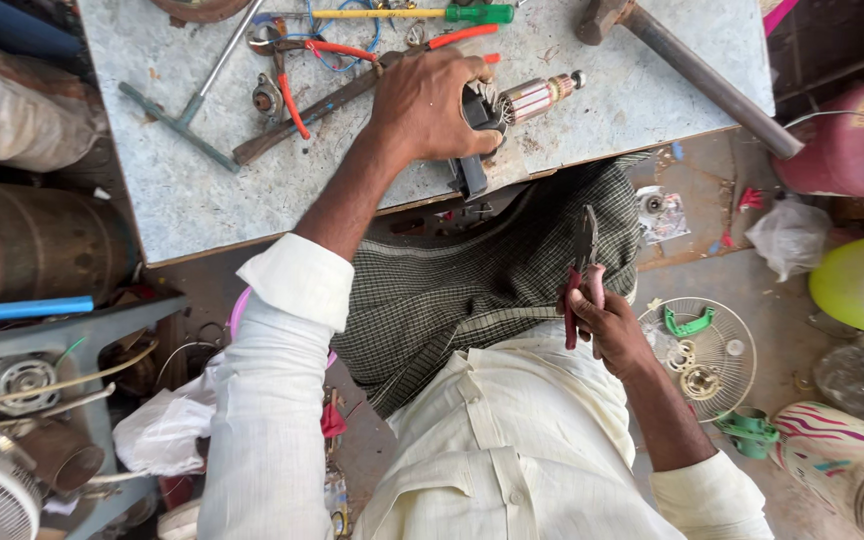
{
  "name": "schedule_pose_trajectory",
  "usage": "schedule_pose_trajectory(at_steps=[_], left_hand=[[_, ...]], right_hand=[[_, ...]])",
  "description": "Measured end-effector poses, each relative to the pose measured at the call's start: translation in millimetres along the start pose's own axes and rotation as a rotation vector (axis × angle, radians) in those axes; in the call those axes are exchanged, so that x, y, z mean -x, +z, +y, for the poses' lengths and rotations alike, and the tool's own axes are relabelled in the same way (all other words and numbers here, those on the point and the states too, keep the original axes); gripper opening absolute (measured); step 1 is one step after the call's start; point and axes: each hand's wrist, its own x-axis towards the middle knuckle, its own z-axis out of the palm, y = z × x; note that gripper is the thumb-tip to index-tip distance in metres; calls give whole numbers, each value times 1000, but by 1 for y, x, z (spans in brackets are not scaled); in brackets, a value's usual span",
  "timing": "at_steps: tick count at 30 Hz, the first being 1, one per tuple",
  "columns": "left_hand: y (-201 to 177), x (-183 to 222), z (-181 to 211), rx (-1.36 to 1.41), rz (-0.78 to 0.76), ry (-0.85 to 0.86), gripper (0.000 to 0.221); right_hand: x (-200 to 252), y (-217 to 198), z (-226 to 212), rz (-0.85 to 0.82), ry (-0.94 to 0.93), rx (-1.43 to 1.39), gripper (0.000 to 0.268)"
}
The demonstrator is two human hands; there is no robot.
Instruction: The person disassembles an electric motor assembly using a hammer, pliers, and screwdrivers, striking parts to separate them and prying components apart with tools.
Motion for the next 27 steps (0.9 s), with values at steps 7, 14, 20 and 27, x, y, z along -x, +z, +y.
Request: schedule_pose_trajectory(at_steps=[7, 14, 20, 27], left_hand=[[8, 13, -16, -15, 67, 48, 83], [7, 10, -19, 102, 125, 1, 102], [13, 4, -33, 62, 201, 51, 108], [18, 15, -37, 77, 287, 99, 122]], right_hand=[[-6, -7, -68, 347, -223, 702, 49], [-38, -38, -128, 675, -844, 1246, 54], [-90, -52, -145, 627, -937, 1211, 59], [-134, -59, -168, 525, -1112, 1176, 71]])
